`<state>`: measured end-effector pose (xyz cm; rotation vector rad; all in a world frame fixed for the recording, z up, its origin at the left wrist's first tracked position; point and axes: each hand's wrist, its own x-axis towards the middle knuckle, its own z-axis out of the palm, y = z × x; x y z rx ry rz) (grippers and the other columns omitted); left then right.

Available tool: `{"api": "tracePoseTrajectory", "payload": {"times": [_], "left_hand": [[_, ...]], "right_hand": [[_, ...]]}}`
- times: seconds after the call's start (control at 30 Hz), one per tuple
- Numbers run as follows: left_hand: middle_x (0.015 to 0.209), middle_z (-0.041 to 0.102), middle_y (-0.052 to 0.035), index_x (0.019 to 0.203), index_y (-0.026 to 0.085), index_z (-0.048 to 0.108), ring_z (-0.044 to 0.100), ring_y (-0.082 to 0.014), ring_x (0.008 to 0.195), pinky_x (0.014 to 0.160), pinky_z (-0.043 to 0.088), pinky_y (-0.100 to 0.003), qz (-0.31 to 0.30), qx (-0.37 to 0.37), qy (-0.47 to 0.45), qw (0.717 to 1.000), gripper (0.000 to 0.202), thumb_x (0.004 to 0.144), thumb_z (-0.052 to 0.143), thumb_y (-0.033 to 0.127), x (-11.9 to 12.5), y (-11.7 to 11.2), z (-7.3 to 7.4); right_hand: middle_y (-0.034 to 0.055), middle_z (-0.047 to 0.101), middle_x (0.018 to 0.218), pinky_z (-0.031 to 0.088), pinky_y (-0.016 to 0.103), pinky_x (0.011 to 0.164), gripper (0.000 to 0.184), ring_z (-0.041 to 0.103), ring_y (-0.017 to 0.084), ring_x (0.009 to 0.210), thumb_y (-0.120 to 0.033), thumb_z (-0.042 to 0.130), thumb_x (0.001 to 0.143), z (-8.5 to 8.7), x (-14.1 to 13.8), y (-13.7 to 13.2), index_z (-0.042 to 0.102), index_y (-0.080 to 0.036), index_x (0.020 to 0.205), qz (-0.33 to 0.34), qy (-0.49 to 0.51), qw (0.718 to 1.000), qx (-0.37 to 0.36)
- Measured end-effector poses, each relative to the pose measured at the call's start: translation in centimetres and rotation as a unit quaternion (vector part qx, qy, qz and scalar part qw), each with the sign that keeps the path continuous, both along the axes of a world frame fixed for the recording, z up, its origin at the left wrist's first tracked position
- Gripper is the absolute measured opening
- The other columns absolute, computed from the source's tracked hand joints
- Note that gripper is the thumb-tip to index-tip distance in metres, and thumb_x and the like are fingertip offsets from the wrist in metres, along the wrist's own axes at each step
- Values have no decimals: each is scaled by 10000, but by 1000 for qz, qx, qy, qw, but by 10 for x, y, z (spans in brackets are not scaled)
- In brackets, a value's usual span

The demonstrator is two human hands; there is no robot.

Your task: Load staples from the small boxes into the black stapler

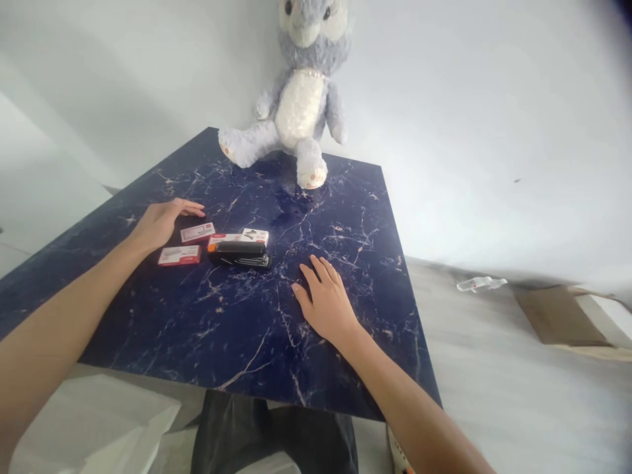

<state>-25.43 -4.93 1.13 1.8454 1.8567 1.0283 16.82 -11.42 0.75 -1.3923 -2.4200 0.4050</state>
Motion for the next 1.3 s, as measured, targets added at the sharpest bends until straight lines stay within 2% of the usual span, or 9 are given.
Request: {"api": "tracePoseTrajectory", "payload": {"times": [0.23,0.37,0.5,0.6,0.73,0.83,0.97,1.17,1.3], "left_hand": [[1148,777,-90,1157,167,733,680,-251,1157,1147,431,-422,-2,0,10,1000,743,1020,220,687,-1,-7,-1],[1228,759,-65,1113,190,756,654,-260,1221,1181,400,-408,5,-7,3,1000,691,1035,240,643,-1,-15,0],[1225,761,-42,1068,245,788,657,-281,1220,1169,415,-423,-6,0,22,1000,665,1025,254,640,3,-18,5],[1266,745,-30,1027,268,800,646,-288,1240,1173,411,-424,-9,6,22,1000,662,1021,245,630,4,-20,5],[1247,752,-47,1117,263,777,639,-288,1241,1177,397,-443,-9,4,47,999,654,1015,247,633,0,-22,-1],[1189,770,-84,1156,220,762,673,-283,1179,1137,439,-438,-8,17,-27,999,701,1008,241,666,-6,-20,-5],[1143,775,-139,1160,157,751,711,-283,1074,1037,507,-440,30,36,-124,991,790,990,225,721,-12,-16,-7],[1144,768,-172,1127,122,750,711,-281,1064,1025,502,-431,27,40,-113,992,823,972,248,756,-7,-17,-4],[1148,767,-173,1111,128,748,711,-284,1069,1016,503,-423,38,46,-114,992,824,961,250,766,-3,-18,-4]], "right_hand": [[150,442,1601,334,565,1226,512,335,345,1519,-446,421,1055,-1,2,3,577,-172,1457,4,11,1000,17],[149,485,1568,366,575,1200,464,384,345,1488,-416,435,1051,-3,3,4,620,-185,1409,7,20,999,30],[150,522,1534,370,572,1193,455,409,346,1465,-422,443,1049,-4,5,5,646,-178,1375,14,21,999,42],[142,558,1496,369,549,1197,451,452,326,1427,-423,439,1051,-2,5,6,658,-174,1357,25,14,999,45],[150,565,1484,360,528,1202,471,475,324,1404,-427,442,1047,7,1,3,650,-149,1365,26,-18,999,44],[158,551,1498,356,529,1202,515,454,337,1424,-464,423,1047,14,-6,-5,627,-141,1393,19,-32,999,22],[169,488,1557,344,567,1199,572,386,359,1479,-519,384,1050,19,-13,-21,586,-152,1440,8,-29,999,-19],[178,451,1582,319,568,1219,586,351,362,1503,-521,407,1042,18,-7,-42,561,-142,1461,-15,-18,999,-28],[173,459,1579,339,595,1207,581,372,380,1489,-513,411,1043,17,0,-64,556,-144,1467,-43,-4,999,-4]]}}
